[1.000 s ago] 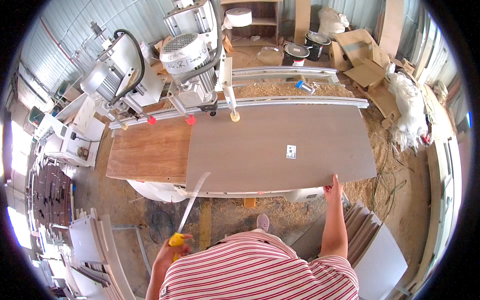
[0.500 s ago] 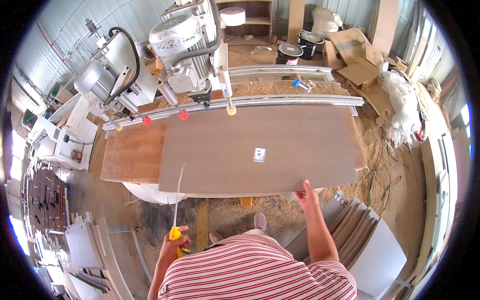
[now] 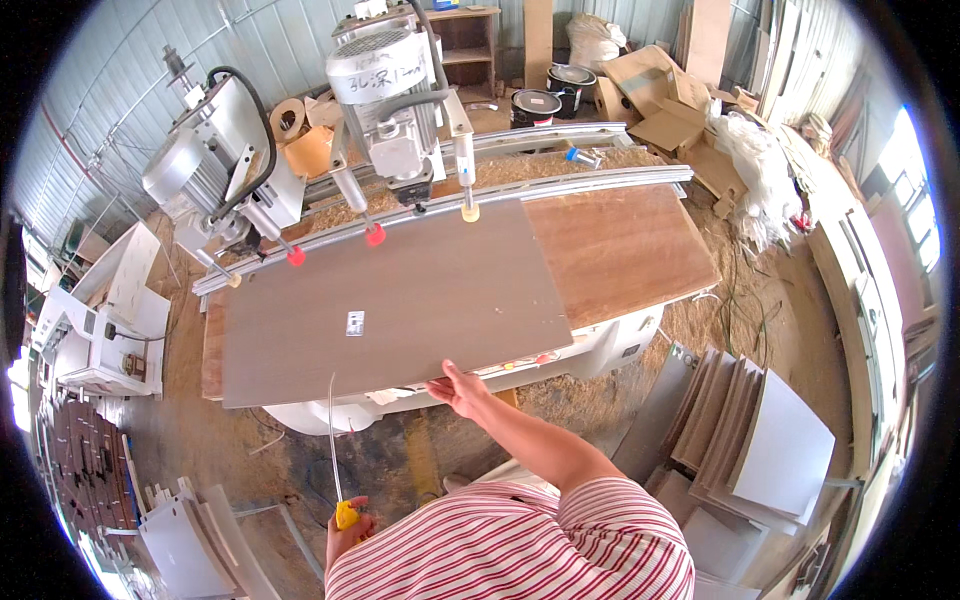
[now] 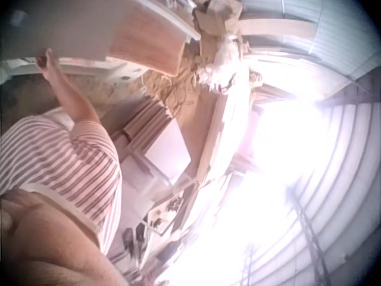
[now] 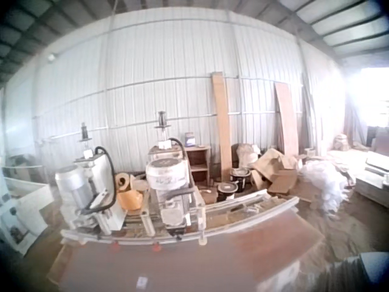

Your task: The person repeatedly picks up large rectangular wood panels from a CNC machine table and stacks them on a nearby workbench. The person uses both hands to lift and place each panel, repeating this action throughout the clip.

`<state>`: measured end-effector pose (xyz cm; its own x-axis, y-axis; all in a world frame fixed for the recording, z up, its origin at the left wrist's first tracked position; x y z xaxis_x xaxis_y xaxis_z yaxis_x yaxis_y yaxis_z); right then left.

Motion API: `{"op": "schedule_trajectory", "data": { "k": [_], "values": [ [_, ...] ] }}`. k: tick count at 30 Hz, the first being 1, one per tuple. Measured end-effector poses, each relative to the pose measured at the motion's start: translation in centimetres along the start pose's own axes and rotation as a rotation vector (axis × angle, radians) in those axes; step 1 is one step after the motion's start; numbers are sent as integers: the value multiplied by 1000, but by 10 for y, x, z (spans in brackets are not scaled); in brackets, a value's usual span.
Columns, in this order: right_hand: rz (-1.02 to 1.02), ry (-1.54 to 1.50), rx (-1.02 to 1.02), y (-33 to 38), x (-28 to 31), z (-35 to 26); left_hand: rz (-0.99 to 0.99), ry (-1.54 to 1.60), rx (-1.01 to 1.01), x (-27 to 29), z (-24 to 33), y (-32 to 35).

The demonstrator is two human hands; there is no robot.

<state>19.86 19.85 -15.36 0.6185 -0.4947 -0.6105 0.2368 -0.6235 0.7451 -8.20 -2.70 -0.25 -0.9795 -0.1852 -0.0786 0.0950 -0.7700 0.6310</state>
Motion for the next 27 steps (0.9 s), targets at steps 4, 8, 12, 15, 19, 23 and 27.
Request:
{"op": "schedule_trajectory", "data": {
  "k": [4,8,12,15,19,23,27],
  "values": [
    [-89,6,-17,-26,-54,55,25,115,-9,50,-20,8],
    [-106,-21,-13,-53,-85,97,68,40,16,78,-21,17],
    [-62,-29,-2,-58,-102,111,36,60,-5,101,-35,14],
    [-30,2,-10,-59,-113,126,58,79,-4,104,-35,24],
    [18,34,35,-48,-109,111,-40,80,10,80,-6,24],
    [-42,162,21,-53,-107,115,-112,113,55,68,5,26],
    [-4,238,14,-60,-100,116,-170,166,100,62,2,17]
  ]
}}
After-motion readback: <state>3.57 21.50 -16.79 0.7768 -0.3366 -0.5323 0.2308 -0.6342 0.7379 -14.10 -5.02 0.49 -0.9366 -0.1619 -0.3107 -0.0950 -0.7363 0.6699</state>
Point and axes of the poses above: each hand's wrist, its own y-axis away from the middle knuckle, its own x-axis out of the back of the hand, z = x × y, the point moved 5 cm from there along -y, towards the middle knuckle, and after that the axes turned 2 degrees about -x, right-handed, at the moved point
